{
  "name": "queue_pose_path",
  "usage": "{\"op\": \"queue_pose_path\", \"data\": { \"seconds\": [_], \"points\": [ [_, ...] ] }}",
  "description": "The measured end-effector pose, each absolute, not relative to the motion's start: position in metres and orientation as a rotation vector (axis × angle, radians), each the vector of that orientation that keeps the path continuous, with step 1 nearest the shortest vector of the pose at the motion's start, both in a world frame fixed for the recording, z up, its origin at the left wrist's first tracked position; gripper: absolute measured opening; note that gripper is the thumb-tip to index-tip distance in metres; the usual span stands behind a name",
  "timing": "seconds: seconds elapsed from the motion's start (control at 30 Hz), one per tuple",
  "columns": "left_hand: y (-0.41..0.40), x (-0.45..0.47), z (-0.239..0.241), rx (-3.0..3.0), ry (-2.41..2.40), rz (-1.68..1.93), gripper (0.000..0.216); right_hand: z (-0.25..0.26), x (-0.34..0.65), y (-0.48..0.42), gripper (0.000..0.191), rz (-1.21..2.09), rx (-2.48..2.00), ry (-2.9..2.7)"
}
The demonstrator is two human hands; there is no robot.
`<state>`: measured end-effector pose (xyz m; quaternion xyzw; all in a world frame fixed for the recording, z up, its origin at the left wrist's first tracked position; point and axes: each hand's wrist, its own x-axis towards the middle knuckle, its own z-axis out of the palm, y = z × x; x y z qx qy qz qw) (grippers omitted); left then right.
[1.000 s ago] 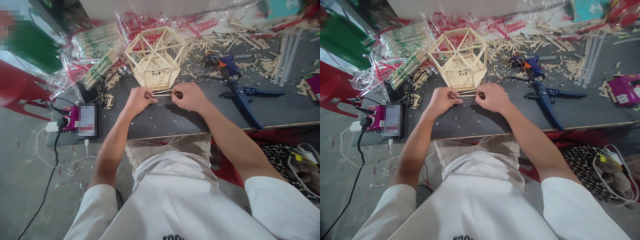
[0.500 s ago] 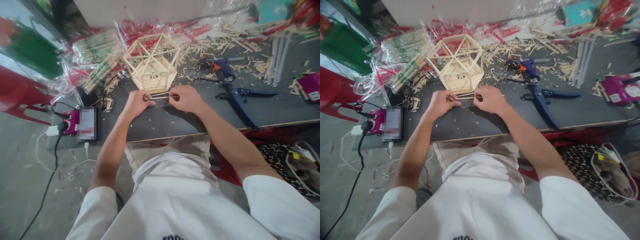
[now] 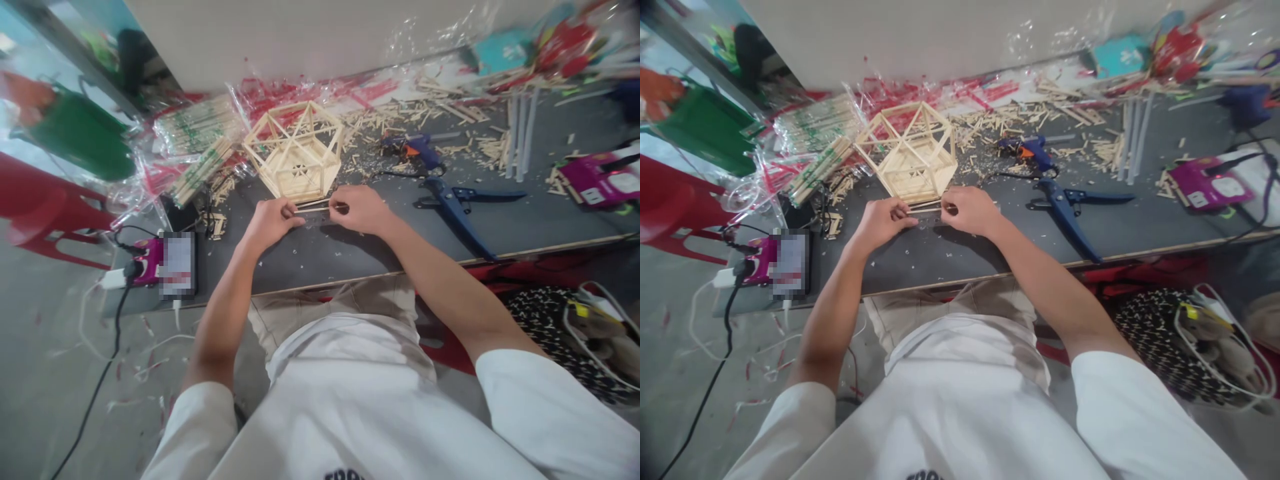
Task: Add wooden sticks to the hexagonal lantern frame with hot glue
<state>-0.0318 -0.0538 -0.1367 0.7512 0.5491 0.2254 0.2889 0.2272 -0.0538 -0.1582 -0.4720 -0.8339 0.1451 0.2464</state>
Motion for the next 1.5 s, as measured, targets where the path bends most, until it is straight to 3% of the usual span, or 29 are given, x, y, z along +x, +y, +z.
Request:
{"op": "queue_pose_path", "data": {
  "seconds": [0.2,0.4,0.63,1.27,1.5],
  "points": [
    [-0.061,-0.029,-0.126,2.326,1.501,0.512,0.021,-0.156,0.229,-0.054,0.014,0.394,-1.244,-2.249],
    [-0.070,-0.013,-0.123,2.872,1.426,0.443,0.033,-0.162,0.229,-0.051,0.012,0.335,-1.137,-2.203],
    [-0.073,0.013,-0.136,3.329,1.248,0.424,0.030,-0.170,0.228,-0.044,0.012,0.111,-0.975,-2.228],
    [-0.074,0.009,-0.140,3.274,1.165,0.751,0.034,-0.161,0.225,-0.053,0.018,-0.145,-0.857,-2.201],
    [-0.076,0.006,-0.150,3.206,1.260,0.682,0.038,-0.164,0.219,-0.058,0.016,0.020,-1.009,-2.230]
  ]
}}
